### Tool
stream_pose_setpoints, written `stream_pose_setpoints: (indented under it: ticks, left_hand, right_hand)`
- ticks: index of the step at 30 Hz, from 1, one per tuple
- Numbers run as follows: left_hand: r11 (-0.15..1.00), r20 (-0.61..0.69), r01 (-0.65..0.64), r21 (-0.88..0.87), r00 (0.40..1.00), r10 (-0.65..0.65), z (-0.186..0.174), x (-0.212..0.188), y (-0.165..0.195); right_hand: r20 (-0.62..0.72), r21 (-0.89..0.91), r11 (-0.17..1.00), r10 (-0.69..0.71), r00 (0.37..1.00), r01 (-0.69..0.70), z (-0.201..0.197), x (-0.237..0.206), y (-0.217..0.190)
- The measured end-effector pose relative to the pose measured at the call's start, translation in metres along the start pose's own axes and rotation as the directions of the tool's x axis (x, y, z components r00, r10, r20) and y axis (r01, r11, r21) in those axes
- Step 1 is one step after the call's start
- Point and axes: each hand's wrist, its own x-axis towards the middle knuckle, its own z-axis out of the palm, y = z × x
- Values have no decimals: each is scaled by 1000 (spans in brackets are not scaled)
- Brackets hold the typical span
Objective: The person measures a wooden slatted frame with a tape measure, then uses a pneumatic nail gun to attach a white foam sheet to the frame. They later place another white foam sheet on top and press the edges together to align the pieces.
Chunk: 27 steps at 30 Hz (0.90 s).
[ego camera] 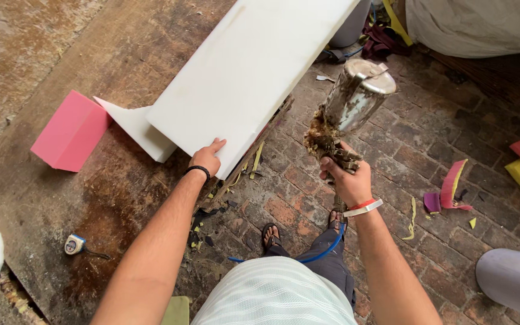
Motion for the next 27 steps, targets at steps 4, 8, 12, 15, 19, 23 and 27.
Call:
stream_pose_setpoints:
  ticks: [4,8,12,15,19,23,27]
  left_hand:
    - [1000,-5,1,-30,1000,-1,-1,1,0]
    - [998,19,57,-25,998,-56,-2,-2,3]
    - [998,7,55,-20,998,-54,-1,-7,6]
    - [1000,-12,19,-14,1000,-19,1,-8,8]
    - [998,-30,64,-2,998,-64,-2,-9,5]
    - [996,-144,38,84,989,-26,-8,-16,-9]
    - [995,-105,15,101,994,-5,-8,-20,-21]
  right_hand:
    - [-92,-72,995,55,994,-62,7,-6,-7]
    - [-39,-61,997,53,998,-56,8,-15,-6]
    - [0,-101,989,106,994,-105,9,-24,3]
    - [-2,27,999,33,999,-33,10,-29,10]
    - [143,45,991,117,983,-125,13,-33,16]
    - [45,67,997,25,999,-28,23,-40,18]
    - [72,-18,999,37,997,-35,31,-46,14]
